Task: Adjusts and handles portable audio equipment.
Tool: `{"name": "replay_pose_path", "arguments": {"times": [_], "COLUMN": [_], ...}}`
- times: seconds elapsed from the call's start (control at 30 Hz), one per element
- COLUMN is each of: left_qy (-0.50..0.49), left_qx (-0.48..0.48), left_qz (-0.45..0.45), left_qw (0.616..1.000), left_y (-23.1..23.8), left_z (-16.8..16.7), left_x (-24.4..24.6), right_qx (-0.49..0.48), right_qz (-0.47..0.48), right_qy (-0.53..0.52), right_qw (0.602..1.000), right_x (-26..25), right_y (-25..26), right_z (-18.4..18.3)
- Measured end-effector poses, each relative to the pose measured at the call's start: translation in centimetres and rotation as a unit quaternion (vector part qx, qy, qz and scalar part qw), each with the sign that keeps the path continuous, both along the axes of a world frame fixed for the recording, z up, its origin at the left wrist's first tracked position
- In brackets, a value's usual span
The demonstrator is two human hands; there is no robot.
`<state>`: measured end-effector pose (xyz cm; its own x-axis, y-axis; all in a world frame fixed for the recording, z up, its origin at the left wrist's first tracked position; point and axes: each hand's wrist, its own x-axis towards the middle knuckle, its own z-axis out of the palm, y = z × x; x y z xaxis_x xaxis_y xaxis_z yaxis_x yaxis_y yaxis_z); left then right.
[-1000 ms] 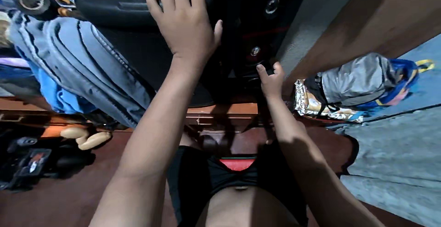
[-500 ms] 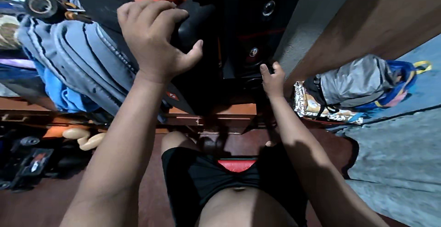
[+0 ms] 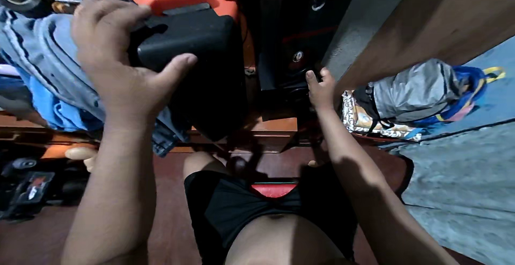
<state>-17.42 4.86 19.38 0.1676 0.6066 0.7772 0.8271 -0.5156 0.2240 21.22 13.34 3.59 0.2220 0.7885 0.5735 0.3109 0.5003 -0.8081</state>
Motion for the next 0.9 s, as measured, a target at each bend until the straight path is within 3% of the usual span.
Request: {"name": "replay_pose_path", "arguments": {"times": [0.1, 0.3, 0.47, 0.53, 0.67, 0.83, 0.9], "left_qy": [-0.023, 0.012, -0.034, -0.042, 0.018, 0.172, 0.196], "left_qx": [0.046, 0.033, -0.013, -0.015, 0.024, -0.095, -0.057], "left_qz": [-0.02, -0.149, -0.19, -0.15, 0.033, 0.175, 0.204], "left_qw": [0.999, 0.988, 0.981, 0.988, 0.999, 0.965, 0.957], "left_y": [1.1, 2.7, 1.6, 1.0, -0.1, -1.5, -0.4], "left_z": [-0.4, 0.3, 2.5, 2.1, 0.1, 3.4, 3.1], "left_x": [-1.0, -7.9, -7.0, -6.6, -3.8, 6.0, 6.5], "right_qx": [-0.008, -0.009, 0.003, 0.002, 0.005, 0.001, -0.007], "right_qz": [0.013, 0.019, 0.019, 0.014, 0.021, 0.034, 0.032], "right_qy": [0.006, 0.013, 0.005, 0.005, 0.012, 0.016, 0.017], "right_qw": [1.0, 1.0, 1.0, 1.0, 1.0, 0.999, 0.999], "right_x": [0.1, 0.2, 0.3, 0.4, 0.3, 0.4, 0.4], "right_y": [0.2, 0.1, 0.0, -0.1, 0.0, 0.1, 0.0], "right_z": [0.0, 0.0, 0.0, 0.1, 0.1, 0.0, 0.0]}}
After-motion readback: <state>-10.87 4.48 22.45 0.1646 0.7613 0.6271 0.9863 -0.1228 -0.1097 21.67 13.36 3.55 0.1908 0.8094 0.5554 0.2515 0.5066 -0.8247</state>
